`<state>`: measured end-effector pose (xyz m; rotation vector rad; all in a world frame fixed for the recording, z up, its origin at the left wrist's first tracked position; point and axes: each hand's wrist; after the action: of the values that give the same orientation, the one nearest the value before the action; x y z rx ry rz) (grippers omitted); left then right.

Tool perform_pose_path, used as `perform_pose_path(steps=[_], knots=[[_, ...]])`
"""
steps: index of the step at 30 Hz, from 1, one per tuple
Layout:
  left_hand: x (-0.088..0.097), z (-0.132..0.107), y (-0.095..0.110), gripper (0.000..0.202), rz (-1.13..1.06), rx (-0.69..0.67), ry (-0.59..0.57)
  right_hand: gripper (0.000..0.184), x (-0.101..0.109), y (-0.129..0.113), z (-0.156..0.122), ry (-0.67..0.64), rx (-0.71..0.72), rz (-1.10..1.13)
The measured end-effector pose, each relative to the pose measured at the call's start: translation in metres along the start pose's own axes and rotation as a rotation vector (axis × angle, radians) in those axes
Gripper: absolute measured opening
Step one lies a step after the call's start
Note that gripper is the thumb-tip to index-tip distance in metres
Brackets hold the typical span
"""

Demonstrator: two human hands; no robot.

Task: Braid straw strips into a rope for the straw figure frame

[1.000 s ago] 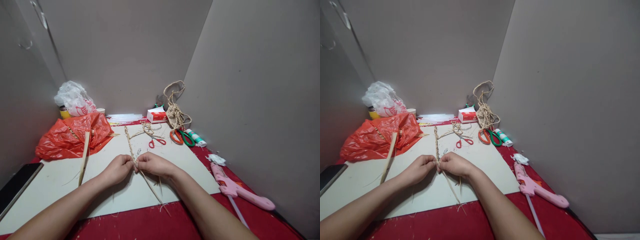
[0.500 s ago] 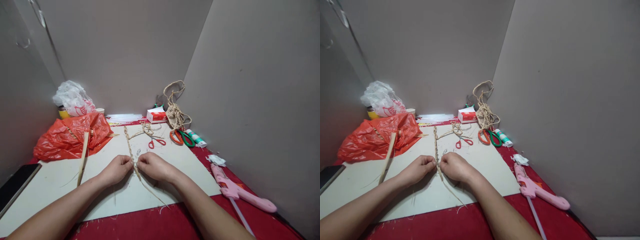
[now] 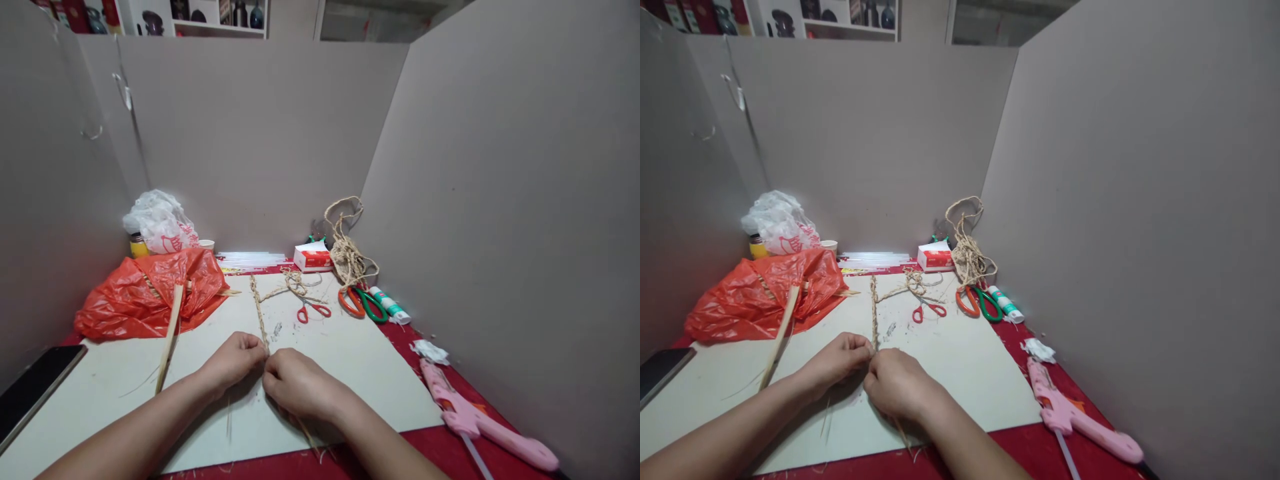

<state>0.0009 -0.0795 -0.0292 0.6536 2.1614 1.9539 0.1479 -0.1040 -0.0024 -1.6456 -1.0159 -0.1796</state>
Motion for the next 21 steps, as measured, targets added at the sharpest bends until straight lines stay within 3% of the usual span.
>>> perform_pose_path(steps=[3,5,7,8,9,12,13,17,21], knots=[[-0.001,-0.004,0.006,0.017,-0.054,0.022,0.002,0.018,0.003,-0.006,-0.007,0.088,0.026,-0.208],[-0.002,-0.005,0.009,0.019,-0.083,0.025,0.004,0.017,0.008,-0.007,-0.010,-0.052,0.072,-0.183],[-0.001,-0.005,0.011,0.023,-0.116,0.034,-0.020,0.019,0.015,-0.005,-0.010,-0.249,0.066,-0.023],[-0.001,-0.005,0.012,0.024,-0.133,0.039,-0.039,0.022,0.019,-0.003,-0.009,-0.271,0.047,0.078],[0.000,-0.005,0.012,0.026,-0.150,0.042,-0.060,0.025,0.024,-0.001,-0.006,-0.216,0.032,0.170],[0.004,-0.005,0.013,0.026,-0.189,0.039,-0.106,0.029,0.032,0.009,0.007,0.156,0.060,0.314],[0.004,-0.005,0.013,0.026,-0.196,0.036,-0.118,0.029,0.032,0.012,0.012,0.193,0.068,0.345],[0.005,-0.006,0.015,0.030,-0.183,0.013,-0.137,0.033,0.020,0.017,0.023,-0.090,-0.030,0.430],[0.005,-0.005,0.017,0.027,-0.085,-0.059,-0.107,0.035,0.016,0.018,0.024,-0.112,-0.057,0.393]])
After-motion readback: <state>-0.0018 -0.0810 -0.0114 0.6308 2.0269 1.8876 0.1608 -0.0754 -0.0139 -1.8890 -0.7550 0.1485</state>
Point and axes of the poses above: each hand's wrist, its own z-axis towards the middle knuckle, its own x-axis out of the back of the hand, y = z × x, and after that the axes turned 7 degrees about -x, right-handed
